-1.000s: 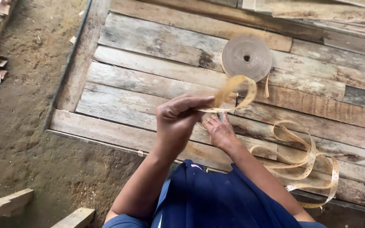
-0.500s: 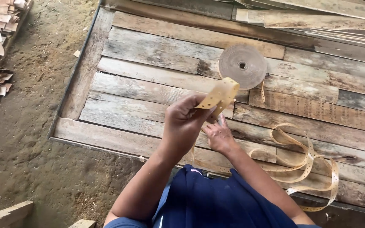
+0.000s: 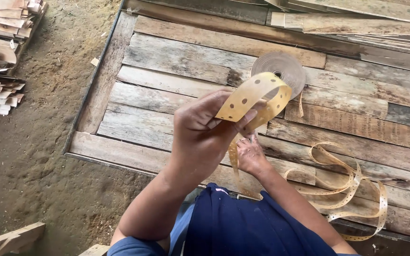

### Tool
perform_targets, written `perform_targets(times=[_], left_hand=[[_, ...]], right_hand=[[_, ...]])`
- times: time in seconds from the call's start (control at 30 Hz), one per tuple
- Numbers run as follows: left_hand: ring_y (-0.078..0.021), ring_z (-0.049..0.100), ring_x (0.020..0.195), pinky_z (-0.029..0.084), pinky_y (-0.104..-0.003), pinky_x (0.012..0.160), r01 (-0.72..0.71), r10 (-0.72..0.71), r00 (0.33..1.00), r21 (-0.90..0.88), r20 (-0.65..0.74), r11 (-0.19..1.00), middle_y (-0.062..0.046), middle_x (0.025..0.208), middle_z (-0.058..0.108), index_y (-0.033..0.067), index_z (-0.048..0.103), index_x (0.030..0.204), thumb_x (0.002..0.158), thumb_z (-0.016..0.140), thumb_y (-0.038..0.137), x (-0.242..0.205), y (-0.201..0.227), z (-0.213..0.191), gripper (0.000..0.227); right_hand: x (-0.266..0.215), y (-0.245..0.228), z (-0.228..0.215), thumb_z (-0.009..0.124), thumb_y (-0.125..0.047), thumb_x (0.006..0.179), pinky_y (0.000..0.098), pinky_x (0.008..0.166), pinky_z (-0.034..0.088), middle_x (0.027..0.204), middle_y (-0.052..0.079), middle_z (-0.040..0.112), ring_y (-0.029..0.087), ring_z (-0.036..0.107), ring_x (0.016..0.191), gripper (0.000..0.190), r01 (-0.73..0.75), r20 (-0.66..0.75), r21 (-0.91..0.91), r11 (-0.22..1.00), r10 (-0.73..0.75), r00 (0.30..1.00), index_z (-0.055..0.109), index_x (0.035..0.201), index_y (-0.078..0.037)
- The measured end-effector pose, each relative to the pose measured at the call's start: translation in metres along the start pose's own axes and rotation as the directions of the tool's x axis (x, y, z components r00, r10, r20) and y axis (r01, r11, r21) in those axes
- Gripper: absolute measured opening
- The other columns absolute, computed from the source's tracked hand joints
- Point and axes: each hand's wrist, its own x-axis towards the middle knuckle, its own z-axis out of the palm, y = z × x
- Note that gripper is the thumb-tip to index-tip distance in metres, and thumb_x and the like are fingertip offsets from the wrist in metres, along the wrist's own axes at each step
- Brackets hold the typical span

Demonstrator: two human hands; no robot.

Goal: The person unrolls a perforated adhesive tape from a roll, applies it to a wooden surface, and presses it down to secure it. They repeat this process multiple times across different sections of the wooden surface.

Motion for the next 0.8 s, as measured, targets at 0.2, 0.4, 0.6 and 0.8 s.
perform_targets(times=[0.2, 0.4, 0.6, 0.8], left_hand=[[-0.0209, 0.074, 0.086, 0.071, -0.029, 0.073, 0.112, -0.114, 0.993, -0.140, -0.010, 0.984, -0.014, 0.109, 0.074, -0.0023, 0.071, 0.115, 0.099, 0.069, 0.005, -0.011, -0.010, -0.003, 0.018], [-0.0121, 0.065, 0.076, 0.063, -0.036, 0.070, 0.199, -0.220, 0.969, -0.184, -0.108, 0.963, -0.016, 0.084, 0.073, -0.0061, 0.075, 0.105, 0.094, 0.069, -0.005, -0.024, -0.051, -0.012, 0.012], [-0.0184, 0.073, 0.076, 0.066, -0.039, 0.075, 0.310, -0.380, 0.899, -0.298, -0.216, 0.903, -0.012, 0.082, 0.069, -0.0087, 0.072, 0.107, 0.095, 0.063, -0.007, -0.055, -0.093, -0.033, 0.015], [-0.0210, 0.075, 0.073, 0.068, -0.040, 0.072, 0.263, -0.350, 0.885, -0.291, -0.307, 0.920, -0.017, 0.080, 0.072, -0.0103, 0.072, 0.105, 0.095, 0.067, -0.001, -0.063, -0.098, -0.051, 0.015]], right_hand=[[0.006, 0.006, 0.006, 0.052, -0.029, 0.086, 0.0654, 0.126, 0.006, 0.137, 0.005, 0.057, 0.028, 0.042, 0.142, 0.060, 0.004, -0.077, -0.031, 1.000, -0.006, 0.997, 0.049, 0.146, -0.021], [0.012, 0.016, 0.018, 0.056, -0.023, 0.076, 0.0672, 0.124, 0.005, 0.153, 0.006, 0.046, 0.029, 0.035, 0.149, 0.076, 0.013, -0.158, -0.074, 0.997, -0.025, 0.987, 0.046, 0.151, -0.024], [0.020, 0.024, 0.020, 0.060, -0.026, 0.080, 0.0656, 0.124, -0.005, 0.160, 0.006, 0.042, 0.025, 0.032, 0.152, 0.079, 0.041, -0.157, -0.100, 0.994, -0.056, 0.986, 0.039, 0.156, -0.030], [0.043, 0.043, 0.072, 0.066, -0.026, 0.075, 0.0647, 0.124, 0.016, 0.149, 0.011, 0.057, 0.023, 0.059, 0.131, 0.073, 0.147, -0.553, -0.109, 0.983, -0.183, 0.813, 0.055, 0.146, -0.014]])
